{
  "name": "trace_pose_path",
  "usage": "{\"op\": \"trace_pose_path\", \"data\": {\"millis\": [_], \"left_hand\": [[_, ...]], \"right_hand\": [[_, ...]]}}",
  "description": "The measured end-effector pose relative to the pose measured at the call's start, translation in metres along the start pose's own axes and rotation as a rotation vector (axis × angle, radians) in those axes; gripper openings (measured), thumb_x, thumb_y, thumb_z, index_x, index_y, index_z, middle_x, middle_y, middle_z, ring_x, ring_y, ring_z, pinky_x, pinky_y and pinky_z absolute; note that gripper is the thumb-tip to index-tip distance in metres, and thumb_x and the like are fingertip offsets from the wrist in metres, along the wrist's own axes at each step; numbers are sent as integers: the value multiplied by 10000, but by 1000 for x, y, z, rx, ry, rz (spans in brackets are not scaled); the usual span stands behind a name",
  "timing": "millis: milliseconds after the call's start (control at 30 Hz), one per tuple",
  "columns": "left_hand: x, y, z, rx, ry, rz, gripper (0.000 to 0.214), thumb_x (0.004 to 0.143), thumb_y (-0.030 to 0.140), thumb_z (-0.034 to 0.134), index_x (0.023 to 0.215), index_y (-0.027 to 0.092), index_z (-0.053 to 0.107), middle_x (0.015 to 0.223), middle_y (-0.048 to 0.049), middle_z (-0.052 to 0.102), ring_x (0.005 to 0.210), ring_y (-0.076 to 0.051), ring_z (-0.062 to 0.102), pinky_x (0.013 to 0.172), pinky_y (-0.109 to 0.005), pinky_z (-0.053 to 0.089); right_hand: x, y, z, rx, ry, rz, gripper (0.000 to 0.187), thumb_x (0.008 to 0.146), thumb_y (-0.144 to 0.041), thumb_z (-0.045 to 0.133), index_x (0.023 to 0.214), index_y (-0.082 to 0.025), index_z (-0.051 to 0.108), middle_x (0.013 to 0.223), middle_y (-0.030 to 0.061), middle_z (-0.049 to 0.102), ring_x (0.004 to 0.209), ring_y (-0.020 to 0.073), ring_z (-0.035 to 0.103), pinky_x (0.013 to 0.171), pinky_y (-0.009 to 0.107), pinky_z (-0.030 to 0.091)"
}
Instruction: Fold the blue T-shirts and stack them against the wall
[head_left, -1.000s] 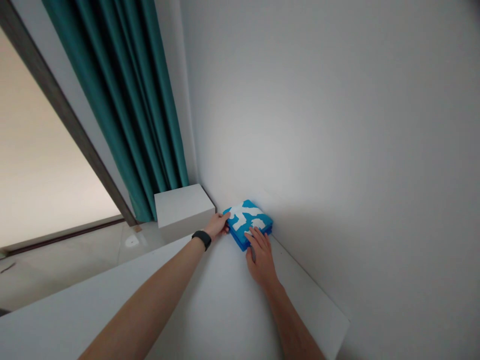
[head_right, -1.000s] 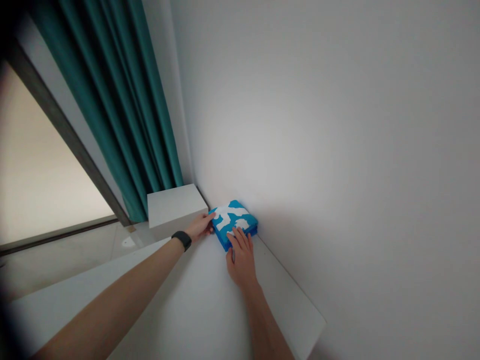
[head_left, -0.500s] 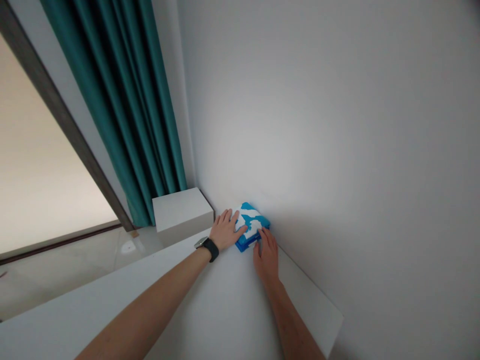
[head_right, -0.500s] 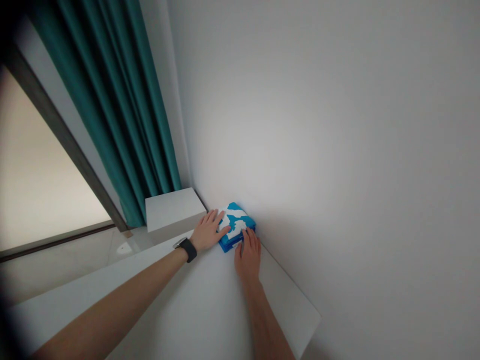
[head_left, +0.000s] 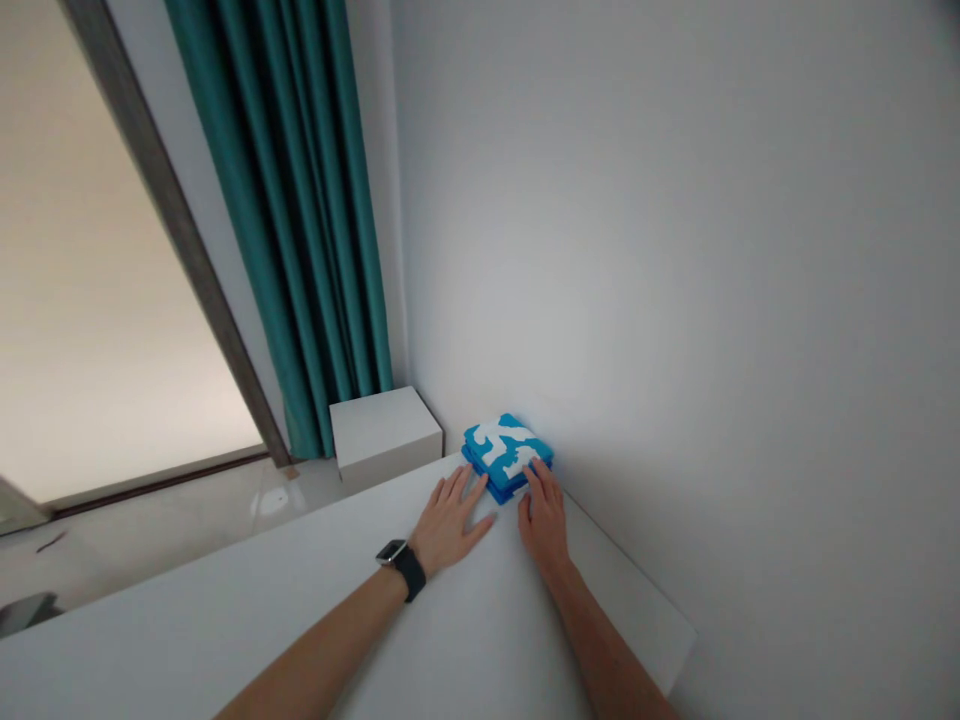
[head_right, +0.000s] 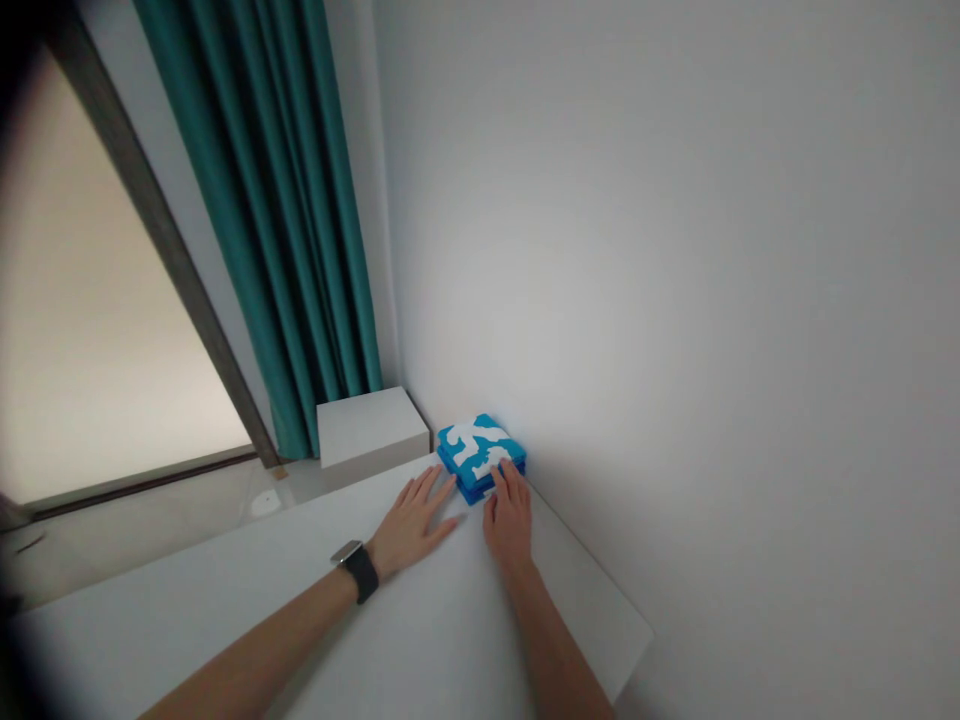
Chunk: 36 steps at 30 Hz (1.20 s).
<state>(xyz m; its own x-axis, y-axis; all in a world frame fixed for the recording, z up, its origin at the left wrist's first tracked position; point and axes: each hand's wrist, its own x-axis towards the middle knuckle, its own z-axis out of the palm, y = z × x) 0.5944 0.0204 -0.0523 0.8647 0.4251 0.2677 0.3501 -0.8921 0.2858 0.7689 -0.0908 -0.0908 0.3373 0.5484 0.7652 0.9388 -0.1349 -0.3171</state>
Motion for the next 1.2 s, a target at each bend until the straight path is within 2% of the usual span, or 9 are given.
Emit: {"op": "trace_pose_path", "data": {"millis": [100, 233, 333, 467, 700, 967, 1200], "left_hand": [[-32, -6, 2, -10, -39, -22, 629, 965, 515, 398, 1528, 273, 255, 1598, -122, 223, 1455, -301, 234, 1152, -509, 248], [-57, -16, 3, 15, -50, -37, 607, 956, 429, 443, 1516, 254, 288, 1577, -131, 279, 1435, -298, 283, 1149, -508, 257], [-64, -18, -4, 11, -12, -56, 571, 951, 394, 451, 1487, 231, 343, 1514, -132, 397, 1384, -282, 368, 1129, -486, 298], [-71, -12, -23, -27, 68, -69, 460, 923, 283, 482, 1376, 205, 466, 1360, -109, 550, 1242, -248, 495, 1047, -424, 389], [-87, -5, -45, -56, 78, -85, 276, 906, 220, 475, 1152, 219, 601, 1153, -78, 650, 1080, -236, 577, 948, -395, 430], [-131, -15, -74, -100, 30, -206, 223, 905, 195, 446, 985, 200, 655, 951, -58, 699, 903, -211, 637, 835, -328, 462], [-187, -31, -118, -15, 65, -324, 230, 926, 212, 425, 942, 207, 654, 891, -51, 698, 857, -207, 639, 780, -314, 451]], "right_hand": [[-1, -7, -4, -21, -76, -110, 503, 878, -85, 372, 1358, -179, 490, 1433, 125, 483, 1375, 250, 366, 1097, 524, 344], [-7, -7, -2, -12, -54, -127, 504, 879, -82, 368, 1355, -179, 498, 1364, 125, 545, 1330, 242, 429, 1074, 500, 386], [-15, -11, 2, 6, -53, -139, 504, 878, -81, 372, 1358, -182, 491, 1370, 128, 535, 1323, 244, 435, 1066, 504, 398], [-27, -28, 1, 31, -65, -146, 500, 881, -90, 381, 1361, -187, 481, 1390, 125, 517, 1313, 251, 440, 1057, 524, 406], [-35, -63, 0, 144, -90, -138, 513, 882, -120, 391, 1378, -219, 474, 1346, 109, 558, 1249, 237, 511, 1016, 494, 460], [-42, -129, 7, 309, -237, -181, 526, 874, -99, 398, 1379, -223, 469, 1272, 81, 613, 1190, 220, 551, 1000, 454, 485], [-48, -196, 15, 436, -352, -316, 545, 859, -76, 415, 1374, -245, 473, 1261, 54, 632, 1179, 221, 570, 1030, 462, 473]]}}
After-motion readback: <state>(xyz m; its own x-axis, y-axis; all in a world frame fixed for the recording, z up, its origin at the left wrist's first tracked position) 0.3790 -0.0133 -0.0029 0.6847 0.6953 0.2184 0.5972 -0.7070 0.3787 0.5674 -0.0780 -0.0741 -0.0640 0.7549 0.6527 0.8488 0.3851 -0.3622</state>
